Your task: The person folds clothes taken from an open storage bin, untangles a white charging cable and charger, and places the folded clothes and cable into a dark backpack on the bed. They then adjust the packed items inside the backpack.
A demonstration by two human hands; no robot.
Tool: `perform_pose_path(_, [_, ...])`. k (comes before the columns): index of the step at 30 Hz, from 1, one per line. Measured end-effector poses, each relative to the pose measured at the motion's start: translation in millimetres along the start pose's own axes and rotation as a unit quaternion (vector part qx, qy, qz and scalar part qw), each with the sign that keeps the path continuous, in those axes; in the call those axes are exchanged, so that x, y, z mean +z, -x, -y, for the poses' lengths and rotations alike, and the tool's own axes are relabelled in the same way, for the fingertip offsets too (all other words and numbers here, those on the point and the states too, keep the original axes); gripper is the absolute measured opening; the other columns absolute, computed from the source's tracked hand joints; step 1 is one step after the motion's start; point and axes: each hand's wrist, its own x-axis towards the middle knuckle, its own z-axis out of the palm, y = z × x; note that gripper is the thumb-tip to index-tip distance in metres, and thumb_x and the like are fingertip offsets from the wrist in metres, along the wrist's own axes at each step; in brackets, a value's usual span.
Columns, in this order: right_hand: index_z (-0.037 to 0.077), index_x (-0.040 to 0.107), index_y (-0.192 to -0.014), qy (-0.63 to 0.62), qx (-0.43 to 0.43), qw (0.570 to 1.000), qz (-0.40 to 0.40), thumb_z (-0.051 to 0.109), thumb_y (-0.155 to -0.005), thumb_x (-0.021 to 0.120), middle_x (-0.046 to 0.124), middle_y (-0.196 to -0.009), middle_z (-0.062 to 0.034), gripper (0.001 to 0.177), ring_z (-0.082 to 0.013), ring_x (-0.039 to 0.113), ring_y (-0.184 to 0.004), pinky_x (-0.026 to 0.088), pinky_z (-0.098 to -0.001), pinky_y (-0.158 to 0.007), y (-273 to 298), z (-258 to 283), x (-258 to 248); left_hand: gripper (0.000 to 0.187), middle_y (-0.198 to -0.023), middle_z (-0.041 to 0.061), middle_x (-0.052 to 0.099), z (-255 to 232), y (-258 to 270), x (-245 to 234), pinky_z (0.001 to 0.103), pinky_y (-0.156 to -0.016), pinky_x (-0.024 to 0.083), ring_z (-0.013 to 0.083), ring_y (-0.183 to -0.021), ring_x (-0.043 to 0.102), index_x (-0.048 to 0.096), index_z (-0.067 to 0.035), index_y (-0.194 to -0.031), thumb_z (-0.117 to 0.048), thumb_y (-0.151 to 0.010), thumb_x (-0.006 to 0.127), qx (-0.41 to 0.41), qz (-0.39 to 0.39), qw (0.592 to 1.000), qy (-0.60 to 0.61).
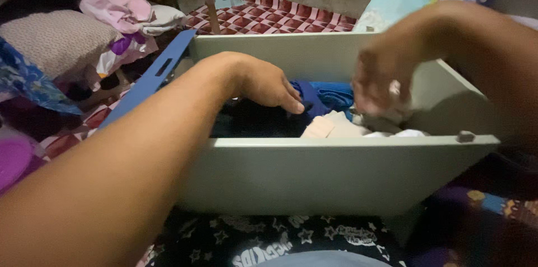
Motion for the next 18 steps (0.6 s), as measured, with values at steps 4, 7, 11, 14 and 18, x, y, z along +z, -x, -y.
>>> perform_pose_path(4, [0.022,0.068,-0.137,0.007,0.01,0.995,0.103,0.031,-0.084,0.083,0.076,-0.127,-0.0101,0.056,-0.0277,0.068,-0.116,0.056,-0.0421,-0.101,33,4,28,0.064,-0.158,-0.002,0.046,3,3,-2,0.051,-0.124,0.024,0.0245,-0.152,0.034,0.058,-0.032,-0.143,-0.055,-0.084,0.066,0.029,0.024,0.998,0.049])
perform_pose_path(7, [0.027,0.056,-0.139,0.039,0.111,0.991,0.07,0.026,-0.087,0.077,0.071,-0.13,-0.0036,0.056,-0.0234,0.067,-0.119,0.055,-0.0402,-0.102,40,18,49,0.062,-0.158,-0.001,0.047,1,9,-3,0.053,-0.125,0.023,0.0255,-0.152,0.034,0.058,-0.033,-0.143,-0.057,-0.086,0.067,0.022,0.017,0.999,0.04])
perform_pose_path(11, [0.007,0.055,-0.126,-0.015,0.061,0.996,0.058,0.016,-0.089,0.078,0.074,-0.114,-0.02,0.045,-0.0293,0.069,-0.107,0.055,-0.0446,-0.095,35,20,61,0.06,-0.162,0.006,0.042,-9,17,0,0.067,-0.121,0.012,0.0347,-0.155,0.025,0.058,-0.034,-0.148,-0.053,-0.092,0.065,-0.035,-0.003,0.999,0.037])
perform_pose_path(14, [0.015,0.063,-0.125,-0.184,0.1,0.978,0.025,0.01,-0.085,0.074,0.075,-0.107,-0.009,0.042,-0.0237,0.075,-0.1,0.057,-0.04,-0.092,36,8,56,0.059,-0.16,0.003,0.044,-8,19,-1,0.063,-0.123,0.017,0.0313,-0.154,0.028,0.059,-0.036,-0.145,-0.056,-0.089,0.066,-0.019,-0.003,0.999,0.032])
perform_pose_path(18, [0.007,0.063,-0.124,-0.299,-0.007,0.954,0.002,0.014,-0.089,0.072,0.075,-0.105,-0.0197,0.037,-0.0318,0.073,-0.101,0.056,-0.0463,-0.094,40,1,39,0.059,-0.157,0.001,0.047,0,13,-4,0.054,-0.122,0.027,0.0286,-0.15,0.037,0.058,-0.038,-0.142,-0.056,-0.087,0.067,0.003,0.013,0.999,0.052])
